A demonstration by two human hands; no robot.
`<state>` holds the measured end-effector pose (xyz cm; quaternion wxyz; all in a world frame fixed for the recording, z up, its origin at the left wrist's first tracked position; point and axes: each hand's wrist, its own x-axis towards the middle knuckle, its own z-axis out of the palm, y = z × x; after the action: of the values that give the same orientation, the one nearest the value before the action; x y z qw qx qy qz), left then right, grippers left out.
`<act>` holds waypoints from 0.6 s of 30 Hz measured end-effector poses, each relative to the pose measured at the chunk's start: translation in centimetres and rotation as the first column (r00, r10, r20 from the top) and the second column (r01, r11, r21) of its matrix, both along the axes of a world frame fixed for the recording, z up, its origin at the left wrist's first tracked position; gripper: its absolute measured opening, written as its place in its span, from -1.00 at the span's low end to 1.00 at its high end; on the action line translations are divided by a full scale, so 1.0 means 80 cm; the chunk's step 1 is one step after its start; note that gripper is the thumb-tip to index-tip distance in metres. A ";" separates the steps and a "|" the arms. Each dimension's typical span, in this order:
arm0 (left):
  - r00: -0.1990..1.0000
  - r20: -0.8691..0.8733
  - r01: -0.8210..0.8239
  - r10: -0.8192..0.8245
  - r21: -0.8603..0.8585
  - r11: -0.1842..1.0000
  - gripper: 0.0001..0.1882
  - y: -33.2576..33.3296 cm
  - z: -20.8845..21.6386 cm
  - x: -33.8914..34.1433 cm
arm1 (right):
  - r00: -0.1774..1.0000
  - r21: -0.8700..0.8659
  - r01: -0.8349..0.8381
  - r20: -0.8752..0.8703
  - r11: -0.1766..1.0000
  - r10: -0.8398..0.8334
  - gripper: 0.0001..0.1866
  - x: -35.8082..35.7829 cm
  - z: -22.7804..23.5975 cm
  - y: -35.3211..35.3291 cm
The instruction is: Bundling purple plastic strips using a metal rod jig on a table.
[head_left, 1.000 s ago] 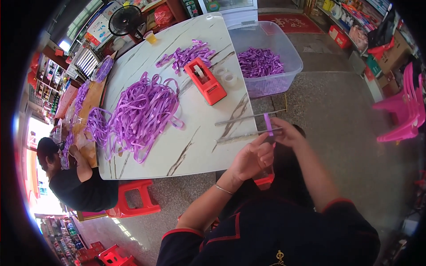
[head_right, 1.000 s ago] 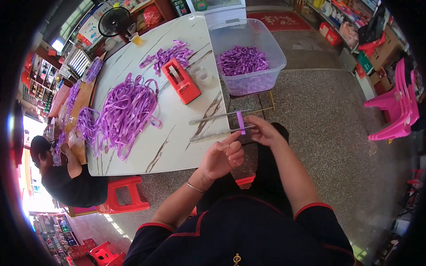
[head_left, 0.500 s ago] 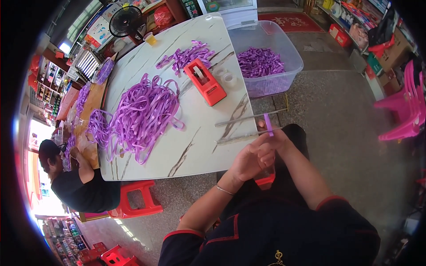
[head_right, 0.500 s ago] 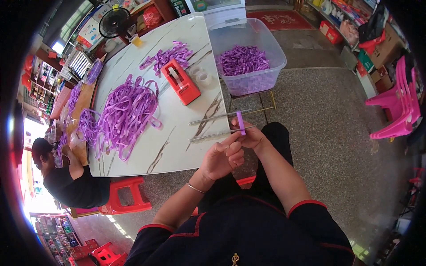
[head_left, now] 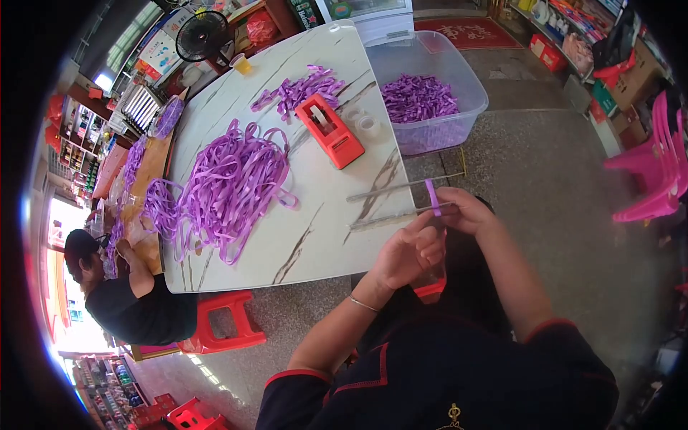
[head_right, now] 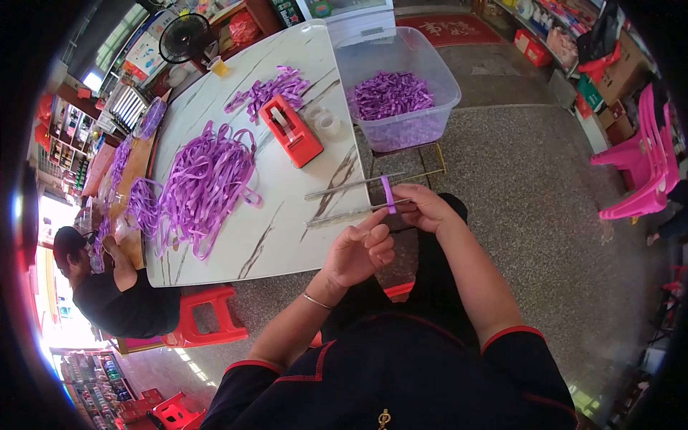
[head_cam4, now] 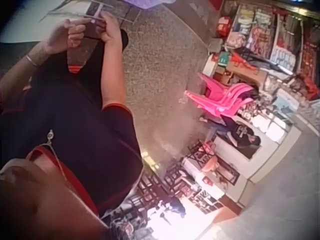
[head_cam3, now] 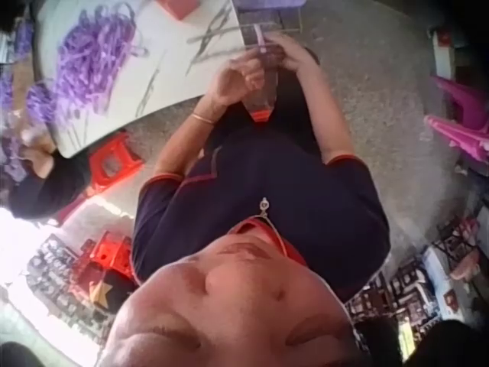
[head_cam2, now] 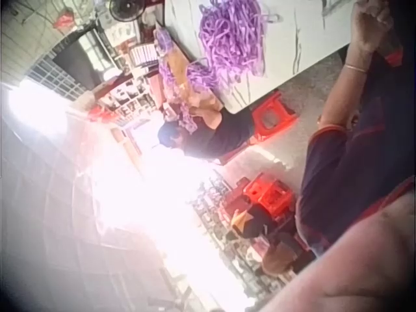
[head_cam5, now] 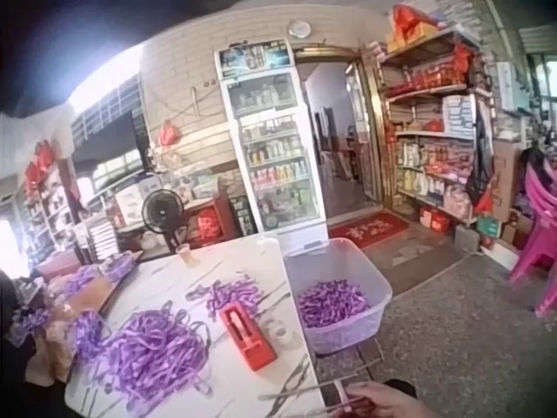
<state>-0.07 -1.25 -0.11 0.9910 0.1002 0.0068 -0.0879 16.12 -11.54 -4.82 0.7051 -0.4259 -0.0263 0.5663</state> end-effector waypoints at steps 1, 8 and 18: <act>1.000 -0.016 -0.007 0.007 0.000 1.000 -0.47 0.000 -0.001 0.000 | 1.000 -0.047 0.005 0.025 0.999 -0.003 -0.80 0.002 0.004 -0.004; 1.000 0.011 -0.002 0.002 0.015 1.000 -0.50 0.003 -0.006 -0.001 | 0.989 -0.029 -0.149 -0.028 0.988 0.148 -0.67 0.022 0.038 -0.020; 1.000 0.016 0.000 0.000 0.018 1.000 -0.49 0.002 -0.007 0.000 | 0.991 -0.170 -0.074 0.096 0.983 0.092 -0.84 0.012 0.004 -0.009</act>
<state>-0.08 -1.08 -0.65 0.9901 0.1099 -0.0001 -0.0870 17.04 -12.26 -4.54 0.6407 -0.5103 -0.0333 0.5727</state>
